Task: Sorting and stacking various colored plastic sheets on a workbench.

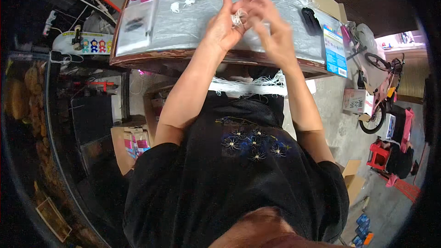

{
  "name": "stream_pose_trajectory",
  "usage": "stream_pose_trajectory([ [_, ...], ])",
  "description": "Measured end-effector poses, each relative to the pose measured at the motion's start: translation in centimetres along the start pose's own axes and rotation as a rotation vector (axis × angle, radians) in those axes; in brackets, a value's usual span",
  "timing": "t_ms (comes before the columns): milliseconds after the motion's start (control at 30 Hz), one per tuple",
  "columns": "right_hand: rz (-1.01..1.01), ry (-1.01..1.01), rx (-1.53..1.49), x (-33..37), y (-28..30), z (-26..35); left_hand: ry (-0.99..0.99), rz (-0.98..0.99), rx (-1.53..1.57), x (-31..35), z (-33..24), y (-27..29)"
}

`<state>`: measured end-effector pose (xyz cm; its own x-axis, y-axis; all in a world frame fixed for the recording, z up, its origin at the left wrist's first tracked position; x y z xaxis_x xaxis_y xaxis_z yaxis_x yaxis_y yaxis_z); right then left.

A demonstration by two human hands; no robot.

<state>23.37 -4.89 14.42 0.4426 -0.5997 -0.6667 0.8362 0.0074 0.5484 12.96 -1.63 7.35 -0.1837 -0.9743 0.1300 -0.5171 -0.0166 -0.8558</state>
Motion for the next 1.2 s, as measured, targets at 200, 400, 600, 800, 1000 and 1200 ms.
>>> stream_pose_trajectory([
  [200,-0.320,-0.215,0.032,-1.9,-1.7,-2.8,-0.101,-0.128,-0.268,0.4,2.5,-0.9],
  [400,-0.247,-0.156,0.159,-1.2,-3.0,-2.0,-0.157,0.138,-0.033,2.1,0.6,-3.7],
  [600,0.013,0.074,-0.019,-2.4,-5.2,4.0,0.162,0.754,0.762,1.4,0.9,-3.0],
  [800,0.012,0.024,0.217,-3.9,-3.7,0.1,0.166,0.670,0.883,2.1,-0.5,-4.2],
  [1000,0.118,0.049,0.161,-1.1,-4.9,3.1,-0.086,0.496,0.265,1.9,-1.2,-3.9],
  [1200,0.052,0.070,0.076,-4.0,-6.3,2.1,-0.237,0.276,-0.171,2.0,-1.0,-2.0],
])
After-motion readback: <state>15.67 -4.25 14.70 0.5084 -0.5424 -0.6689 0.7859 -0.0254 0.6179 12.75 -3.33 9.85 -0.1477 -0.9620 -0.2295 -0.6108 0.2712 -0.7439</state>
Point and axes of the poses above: each hand's wrist, its own x-axis away from the middle knuckle, its own y-axis out of the back of the hand, z = x × y, the point moved 6 cm from there along -x, towards the middle knuckle, and after that the axes turned 5 degrees about -z, right-handed, at the moved point
